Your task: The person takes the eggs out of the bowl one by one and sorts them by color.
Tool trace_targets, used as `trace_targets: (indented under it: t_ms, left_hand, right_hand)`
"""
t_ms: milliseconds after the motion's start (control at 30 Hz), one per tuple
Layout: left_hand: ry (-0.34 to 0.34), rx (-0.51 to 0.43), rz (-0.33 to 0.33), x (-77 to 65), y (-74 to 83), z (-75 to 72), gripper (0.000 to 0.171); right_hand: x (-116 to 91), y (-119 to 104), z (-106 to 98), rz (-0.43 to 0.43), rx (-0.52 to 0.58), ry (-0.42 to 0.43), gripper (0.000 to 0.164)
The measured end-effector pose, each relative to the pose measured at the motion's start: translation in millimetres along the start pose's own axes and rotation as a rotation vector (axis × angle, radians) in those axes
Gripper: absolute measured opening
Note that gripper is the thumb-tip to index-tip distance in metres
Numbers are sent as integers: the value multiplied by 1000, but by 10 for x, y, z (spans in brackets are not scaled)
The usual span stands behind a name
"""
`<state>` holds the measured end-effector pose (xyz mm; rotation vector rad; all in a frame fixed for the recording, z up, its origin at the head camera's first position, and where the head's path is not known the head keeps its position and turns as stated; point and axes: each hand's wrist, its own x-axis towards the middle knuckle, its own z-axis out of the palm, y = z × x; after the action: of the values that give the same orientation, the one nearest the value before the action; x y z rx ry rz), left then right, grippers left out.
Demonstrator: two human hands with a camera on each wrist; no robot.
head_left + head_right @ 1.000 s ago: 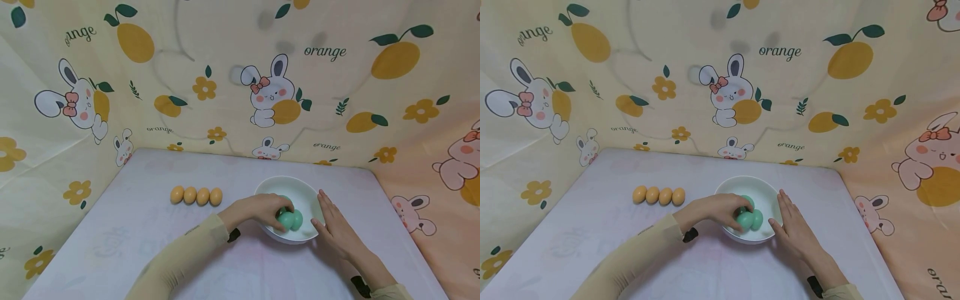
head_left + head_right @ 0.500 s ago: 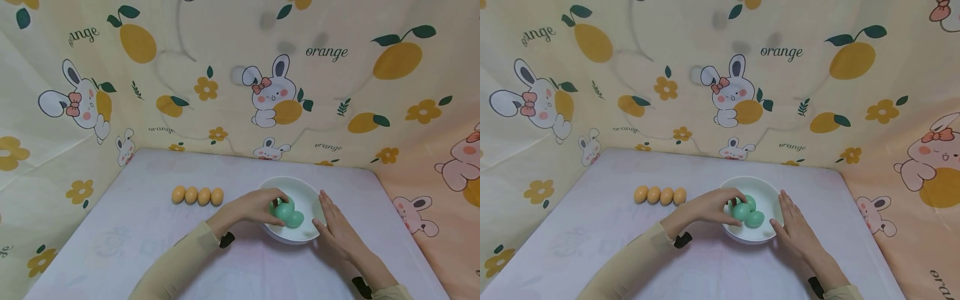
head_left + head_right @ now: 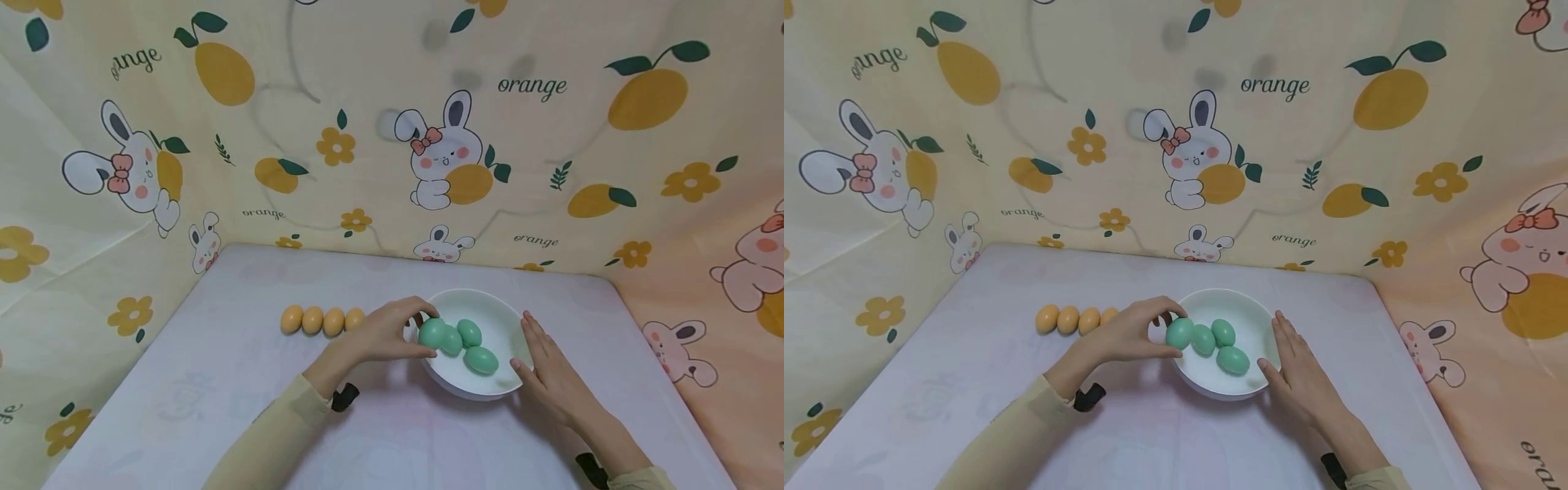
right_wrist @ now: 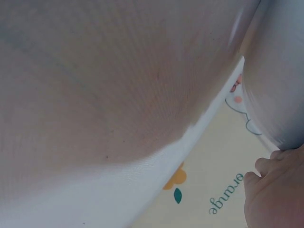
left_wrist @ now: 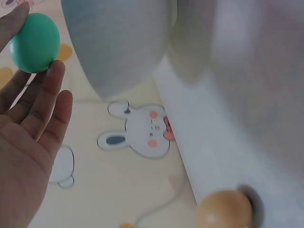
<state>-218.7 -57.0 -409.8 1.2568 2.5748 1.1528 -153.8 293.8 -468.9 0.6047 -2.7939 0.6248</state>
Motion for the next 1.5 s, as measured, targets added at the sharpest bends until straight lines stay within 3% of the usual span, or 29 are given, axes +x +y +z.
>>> trace_targets:
  t_ms: [333, 600, 767, 1133, 1333, 1500]
  left_hand:
    - [121, -24, -76, -377, -157, -215, 55]
    - [166, -15, -188, -688, -259, -401, 53]
    - [186, 20, -220, -894, -342, -512, 53]
    - [186, 111, -301, -1302, -490, -703, 54]
    - [189, 161, -311, -1487, -591, -750, 57]
    - [166, 192, -363, -1630, -697, -771, 57]
  right_hand:
    - [7, 10, -8, -10, -3, 2, 76]
    - [2, -1, -3, -8, 4, 9, 77]
    - [-1, -7, 7, -6, 15, 11, 77]
    - [-2, 7, 24, -16, 1, 17, 77]
    - [0, 14, 22, -9, 0, 16, 77]
    - [3, 21, 19, -19, -2, 19, 77]
